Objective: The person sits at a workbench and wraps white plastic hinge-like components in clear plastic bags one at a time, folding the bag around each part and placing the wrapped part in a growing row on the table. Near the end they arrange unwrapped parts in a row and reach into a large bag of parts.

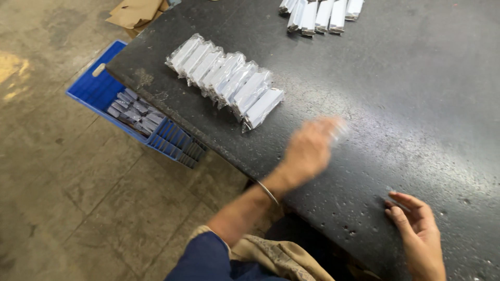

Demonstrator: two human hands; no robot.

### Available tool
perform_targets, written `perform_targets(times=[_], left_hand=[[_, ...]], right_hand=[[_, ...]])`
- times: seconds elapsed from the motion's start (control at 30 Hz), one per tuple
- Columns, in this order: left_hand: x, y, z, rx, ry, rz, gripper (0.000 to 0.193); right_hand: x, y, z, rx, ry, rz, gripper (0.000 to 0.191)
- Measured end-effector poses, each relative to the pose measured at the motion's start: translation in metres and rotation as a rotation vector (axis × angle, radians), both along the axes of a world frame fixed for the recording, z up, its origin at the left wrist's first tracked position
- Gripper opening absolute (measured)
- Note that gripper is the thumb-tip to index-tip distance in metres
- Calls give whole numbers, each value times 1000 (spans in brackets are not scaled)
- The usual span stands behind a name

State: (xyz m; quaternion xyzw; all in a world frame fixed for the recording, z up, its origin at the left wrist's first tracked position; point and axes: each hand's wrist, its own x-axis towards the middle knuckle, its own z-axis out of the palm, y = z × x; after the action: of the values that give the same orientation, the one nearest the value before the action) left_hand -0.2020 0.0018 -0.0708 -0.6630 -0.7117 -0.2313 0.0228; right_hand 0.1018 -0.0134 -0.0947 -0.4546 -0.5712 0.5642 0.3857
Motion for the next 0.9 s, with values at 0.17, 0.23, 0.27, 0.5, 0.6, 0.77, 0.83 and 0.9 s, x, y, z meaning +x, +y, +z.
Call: perform_targets(times=[0.17,0.23,0.27,0.5,0.6,0.77,0.83,0.9], left_hand=[[-116,32,0,174,234,251,68],[-137,33,-4,117,206,252,64],[-142,31,-6,104,214,231,63],[-143,34,-6,31,376,321,63],[-141,61,8,-15,121,240,89],[-141,164,34,150,-13,113,76],[-144,207,40,121,11,175,69],[-150,243,45,155,59,249,64]], right_hand=[[0,-2,-12,-19,-46,-62,27],[2,-1,-15,-28,-54,-69,27],[2,0,-15,-36,-52,-67,27],[2,19,8,-78,-229,-109,24],[-2,51,16,101,-260,-94,23],[-22,129,8,144,-124,-116,18],[-31,154,-5,130,-65,-162,18],[-33,171,-19,130,-37,-246,18]])
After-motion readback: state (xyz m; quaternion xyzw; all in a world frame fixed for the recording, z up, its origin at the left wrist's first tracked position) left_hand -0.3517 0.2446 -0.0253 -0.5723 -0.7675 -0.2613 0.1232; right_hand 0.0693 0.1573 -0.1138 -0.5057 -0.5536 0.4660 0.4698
